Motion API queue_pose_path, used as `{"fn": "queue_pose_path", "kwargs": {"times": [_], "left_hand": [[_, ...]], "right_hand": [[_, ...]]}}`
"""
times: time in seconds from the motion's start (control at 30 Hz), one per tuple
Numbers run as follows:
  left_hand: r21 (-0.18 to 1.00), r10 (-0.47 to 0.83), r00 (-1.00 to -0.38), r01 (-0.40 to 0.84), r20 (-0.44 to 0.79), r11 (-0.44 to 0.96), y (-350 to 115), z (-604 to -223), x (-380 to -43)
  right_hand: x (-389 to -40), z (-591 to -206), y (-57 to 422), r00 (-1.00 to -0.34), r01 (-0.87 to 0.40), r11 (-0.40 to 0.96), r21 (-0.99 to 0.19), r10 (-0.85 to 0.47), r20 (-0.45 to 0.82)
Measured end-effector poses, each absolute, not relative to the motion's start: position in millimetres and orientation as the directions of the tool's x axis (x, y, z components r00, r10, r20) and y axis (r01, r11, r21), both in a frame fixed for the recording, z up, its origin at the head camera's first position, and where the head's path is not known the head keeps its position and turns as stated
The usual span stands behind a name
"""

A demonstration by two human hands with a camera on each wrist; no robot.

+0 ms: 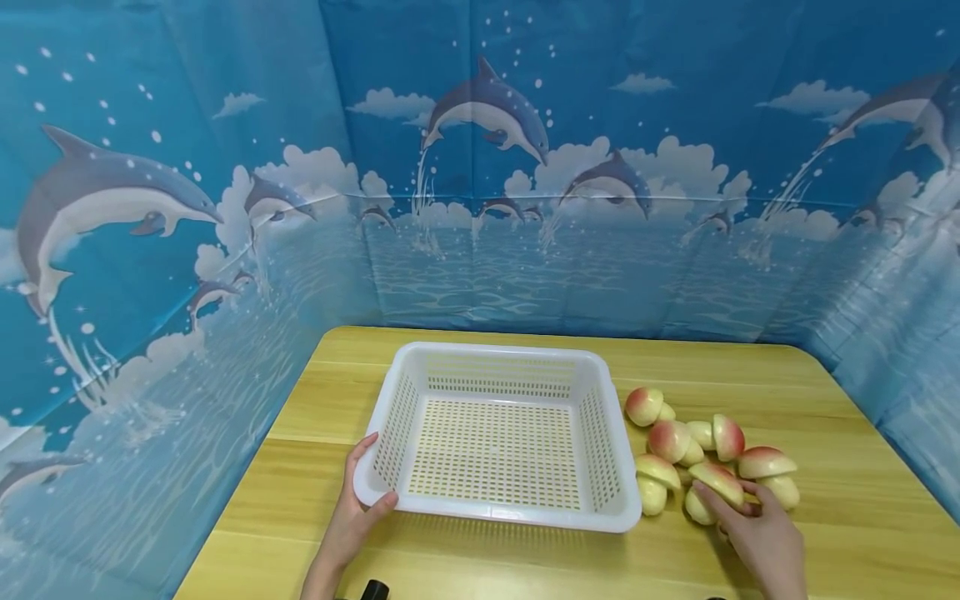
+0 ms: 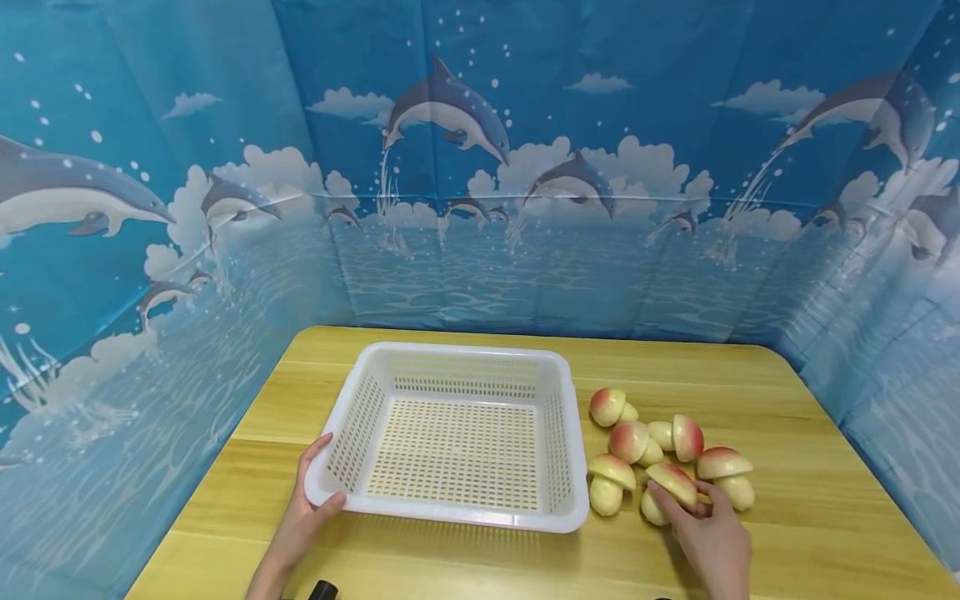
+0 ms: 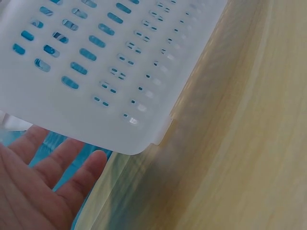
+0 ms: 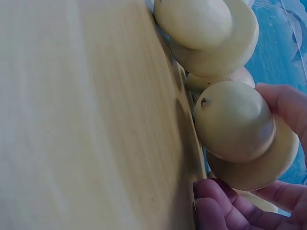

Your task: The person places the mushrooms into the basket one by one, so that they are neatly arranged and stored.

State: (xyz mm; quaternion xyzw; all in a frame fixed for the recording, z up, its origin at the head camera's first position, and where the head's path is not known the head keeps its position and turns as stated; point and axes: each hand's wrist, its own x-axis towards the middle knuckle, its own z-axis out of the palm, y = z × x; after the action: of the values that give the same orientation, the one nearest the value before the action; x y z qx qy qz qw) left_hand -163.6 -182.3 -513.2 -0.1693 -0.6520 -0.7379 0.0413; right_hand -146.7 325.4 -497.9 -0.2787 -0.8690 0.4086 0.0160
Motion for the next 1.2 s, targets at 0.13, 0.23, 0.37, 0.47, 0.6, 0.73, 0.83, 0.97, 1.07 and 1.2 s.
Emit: {"fn": "queue_pose_path", "kwargs": {"times": [0.13, 0.23, 0.37, 0.47, 0.6, 0.73, 0.83, 0.97, 1.07, 1.2], "left_hand": [[0.956, 0.153, -0.948, 0.259, 0.279, -0.139, -181.9, -512.6, -163.1], [0.958, 0.155, -0.950, 0.250, 0.271, -0.142, -181.9, -512.4, -162.5], [0.956, 0.165, -0.947, 0.253, 0.277, -0.151, -181.9, -512.8, -161.8], [0.956, 0.163, -0.948, 0.251, 0.274, -0.149, -182.0, -512.9, -161.4], [0.958, 0.163, -0.949, 0.247, 0.270, -0.148, -181.9, -512.4, -161.3], [0.958, 0.162, -0.948, 0.251, 0.272, -0.139, -182.0, -511.7, -161.5], [0.957, 0.164, -0.946, 0.261, 0.280, -0.128, -182.6, -511.4, -161.2], [0.956, 0.168, -0.944, 0.264, 0.283, -0.128, -182.7, -511.3, -160.7], [0.957, 0.170, -0.945, 0.261, 0.280, -0.131, -182.5, -511.4, -160.5], [0.958, 0.170, -0.945, 0.261, 0.279, -0.121, -182.6, -511.6, -160.9]], "right_hand": [[-144.5, -496.6, 324.9, -0.845, 0.463, 0.511, -0.725, 0.503, -0.185], [-143.2, -495.0, 324.7, -0.849, 0.449, 0.518, -0.728, 0.501, -0.167], [-142.2, -492.6, 324.8, -0.850, 0.444, 0.508, -0.738, 0.500, -0.167], [-142.4, -492.1, 324.9, -0.849, 0.450, 0.503, -0.738, 0.496, -0.181], [-144.2, -492.6, 325.2, -0.851, 0.450, 0.516, -0.729, 0.495, -0.175], [-144.8, -492.4, 325.8, -0.852, 0.438, 0.513, -0.738, 0.499, -0.159], [-143.5, -491.3, 325.6, -0.852, 0.424, 0.507, -0.750, 0.505, -0.140], [-143.1, -487.0, 324.0, -0.848, 0.403, 0.502, -0.765, 0.519, -0.106], [-144.6, -482.4, 323.4, -0.849, 0.397, 0.495, -0.773, 0.518, -0.103], [-147.6, -477.1, 323.3, -0.854, 0.393, 0.493, -0.776, 0.508, -0.110]]}}
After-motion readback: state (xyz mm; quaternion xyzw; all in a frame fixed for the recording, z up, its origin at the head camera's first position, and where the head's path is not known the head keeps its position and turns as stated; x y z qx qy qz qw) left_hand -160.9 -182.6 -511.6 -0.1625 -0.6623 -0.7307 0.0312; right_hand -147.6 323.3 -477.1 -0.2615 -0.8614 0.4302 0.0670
